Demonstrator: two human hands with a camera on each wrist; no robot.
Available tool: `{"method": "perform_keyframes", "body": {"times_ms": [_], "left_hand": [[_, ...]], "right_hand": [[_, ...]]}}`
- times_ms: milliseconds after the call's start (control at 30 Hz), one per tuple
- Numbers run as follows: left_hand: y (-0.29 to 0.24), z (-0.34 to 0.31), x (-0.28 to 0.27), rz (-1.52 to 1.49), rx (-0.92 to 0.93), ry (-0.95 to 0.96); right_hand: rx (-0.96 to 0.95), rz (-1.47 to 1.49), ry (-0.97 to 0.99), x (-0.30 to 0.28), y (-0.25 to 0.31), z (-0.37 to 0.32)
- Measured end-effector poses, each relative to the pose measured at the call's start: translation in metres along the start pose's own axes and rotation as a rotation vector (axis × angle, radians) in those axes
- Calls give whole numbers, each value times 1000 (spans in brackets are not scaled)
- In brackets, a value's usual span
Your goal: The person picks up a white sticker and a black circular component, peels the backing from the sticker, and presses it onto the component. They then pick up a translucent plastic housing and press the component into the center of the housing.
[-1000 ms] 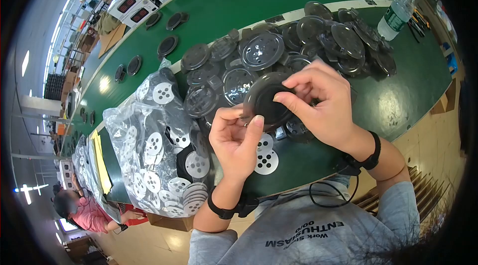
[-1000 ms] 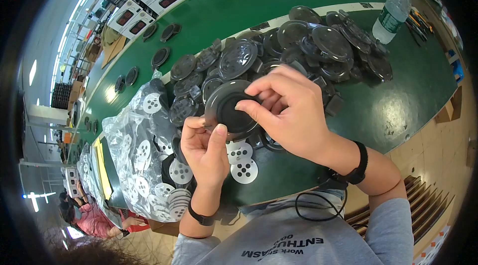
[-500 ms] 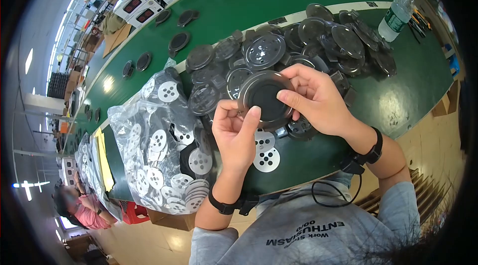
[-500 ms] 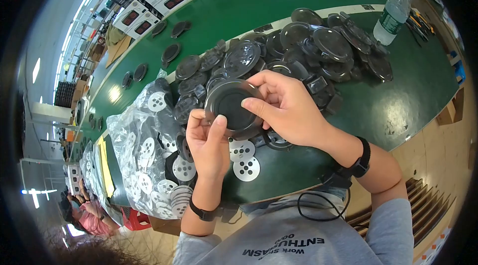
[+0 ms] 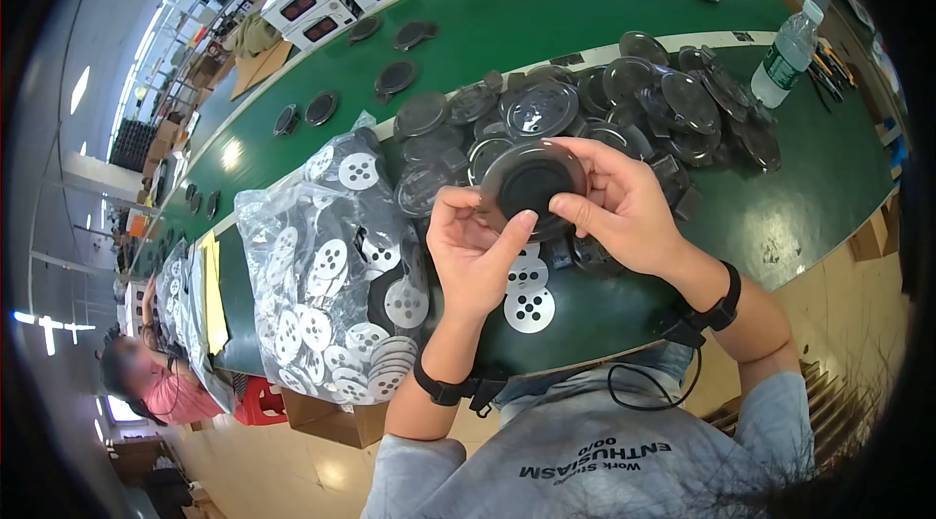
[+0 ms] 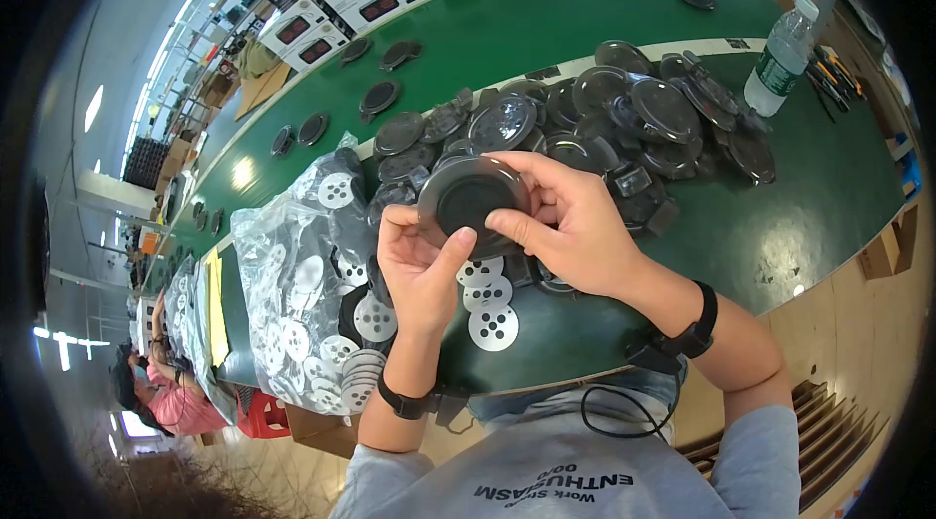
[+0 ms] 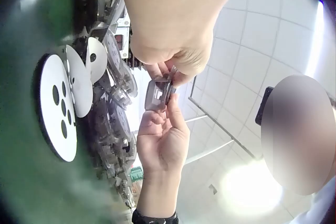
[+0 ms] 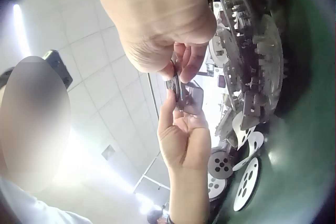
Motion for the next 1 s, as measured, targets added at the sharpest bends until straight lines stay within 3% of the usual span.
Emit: {"method": "perform_keyframes", "body": {"times_ms": [233,300,367,433,467,567,667,700,767,900,1000], "left_hand": [[-29,2,4,73,92,15],[-57,14,-5,87,68,-79],[-84,38,-18,284,-80,-169],[-95,77,-23,481,-116,-157],[-90,102,-26,644,-167,-142],[-54,187,-30,761,-219,-101],[-2,229,-42,455,-504,-192],[10,231,-44,436,-522,-190],[2,226,-49,738,-450,-281],[-22,203,-66,1046,-192,42],[-54,142,-73,1246,-205,98]], "right_hand": [[-18,-183,11,2,6,-5],[-134,-240,-62,9,17,-7],[-141,-265,46,14,11,-11],[-91,-247,135,22,9,-15],[-105,-238,140,26,12,-16],[-141,-308,199,31,12,-18],[-151,-367,200,29,13,-16],[-146,-388,197,29,12,-15],[-146,-376,199,31,11,-12],[-142,-382,198,28,9,-16],[-122,-405,319,37,6,-19]]}}
Point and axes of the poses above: each hand's wrist, its own z-axis towards the middle knuckle, its own x-axis out of the palm, y = z × x, the point moved 8 cm from there along z, towards the middle knuckle, and after that the axes turned 12 degrees about -x, right-handed, at the moved point
